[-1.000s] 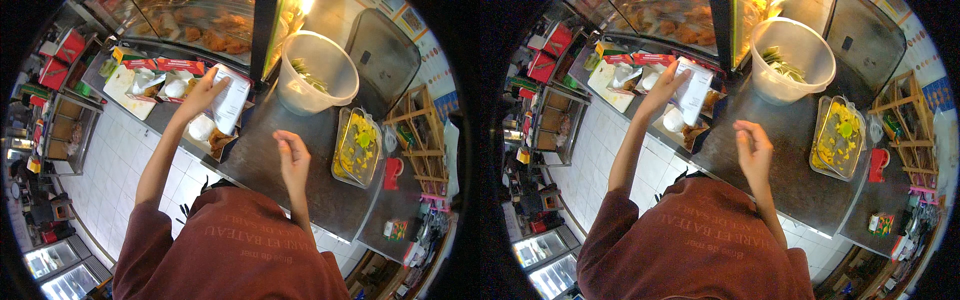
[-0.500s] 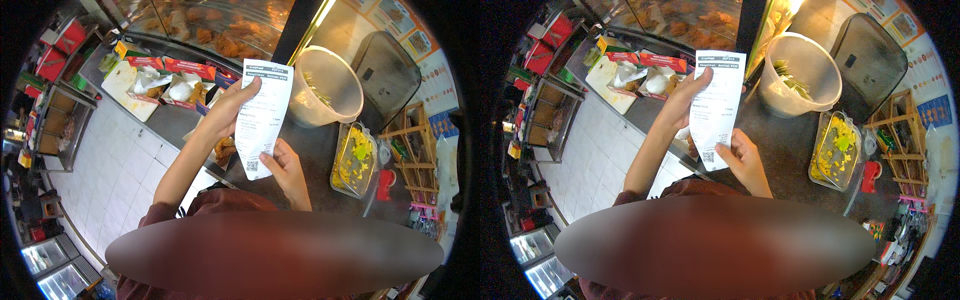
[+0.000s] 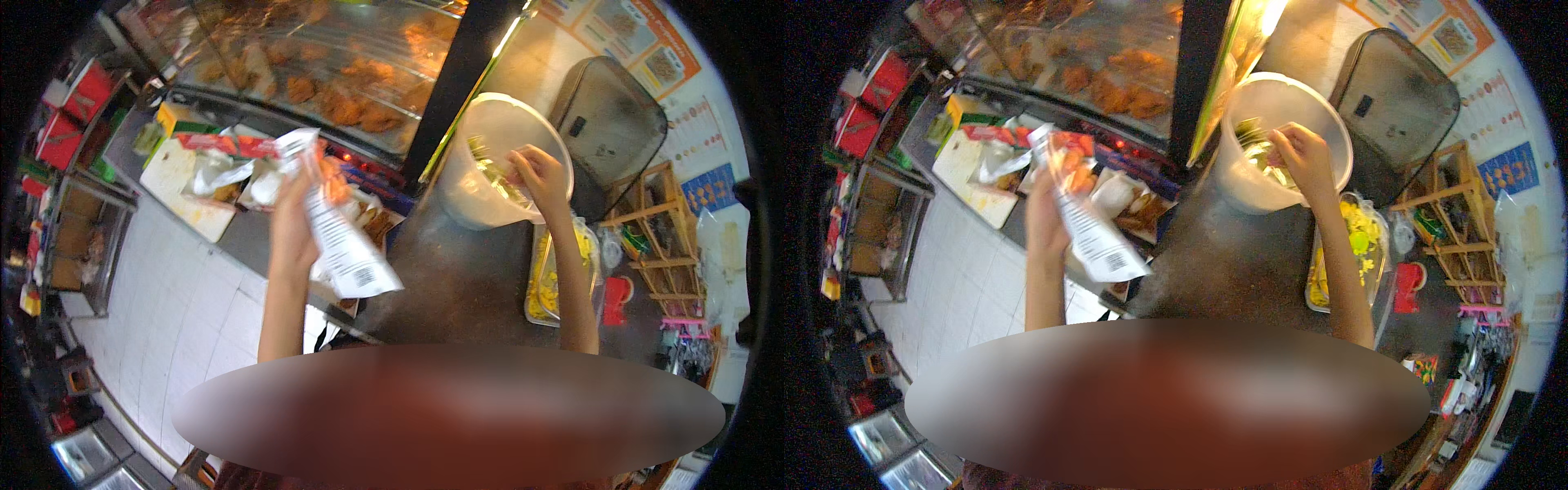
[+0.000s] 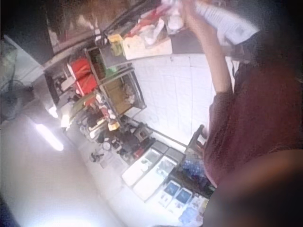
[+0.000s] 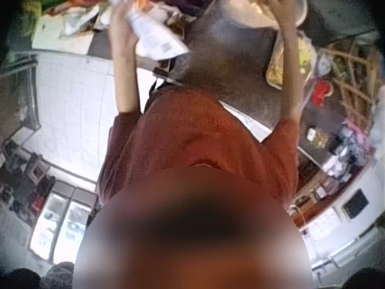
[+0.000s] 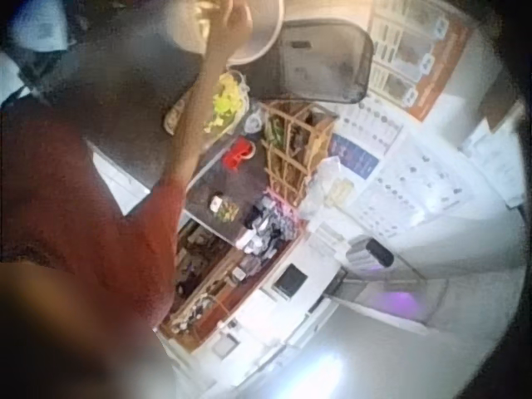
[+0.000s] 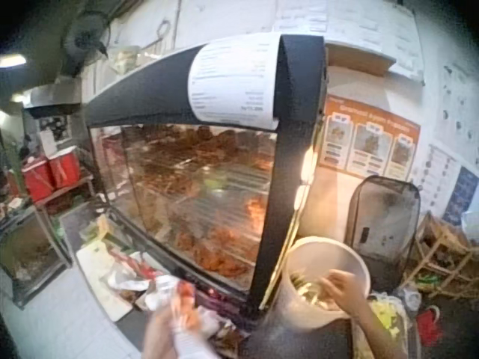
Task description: The person assembles takeout orders by placing rice and fried chicken into paper containers, adding sauce, and closing the boxes. They also handle receipts and place items into branded packaging.
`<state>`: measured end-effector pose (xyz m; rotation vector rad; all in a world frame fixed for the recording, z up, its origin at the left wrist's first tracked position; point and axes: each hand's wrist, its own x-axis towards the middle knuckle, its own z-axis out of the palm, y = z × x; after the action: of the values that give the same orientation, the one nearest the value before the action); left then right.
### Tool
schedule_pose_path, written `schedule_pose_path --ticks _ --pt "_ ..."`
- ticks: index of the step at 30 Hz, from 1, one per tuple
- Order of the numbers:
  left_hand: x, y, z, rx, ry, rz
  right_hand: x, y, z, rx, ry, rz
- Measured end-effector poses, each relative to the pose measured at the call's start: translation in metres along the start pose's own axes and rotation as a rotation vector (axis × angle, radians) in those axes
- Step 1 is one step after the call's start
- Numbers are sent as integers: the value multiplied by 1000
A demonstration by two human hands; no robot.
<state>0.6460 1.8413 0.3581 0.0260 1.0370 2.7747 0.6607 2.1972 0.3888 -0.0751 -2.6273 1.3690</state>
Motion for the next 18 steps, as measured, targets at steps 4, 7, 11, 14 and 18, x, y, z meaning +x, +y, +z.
schedule_pose_path --ticks 4,7,11,14,18 --pt "-27 24 -50 294 390 154 99 105 16 -827 -291 -73" --pt "-55 30 -91 570 717 286 108 160 67 -977 -215 -29" --pt "-109 20 -147 582 893 238 128 163 71 -696 -371 79" --pt "-131 9 -187 670 928 92 134 147 28 -703 -378 -221" --pt "-109 -9 -216 1018 688 -10 112 127 -15 -508 -197 -214"
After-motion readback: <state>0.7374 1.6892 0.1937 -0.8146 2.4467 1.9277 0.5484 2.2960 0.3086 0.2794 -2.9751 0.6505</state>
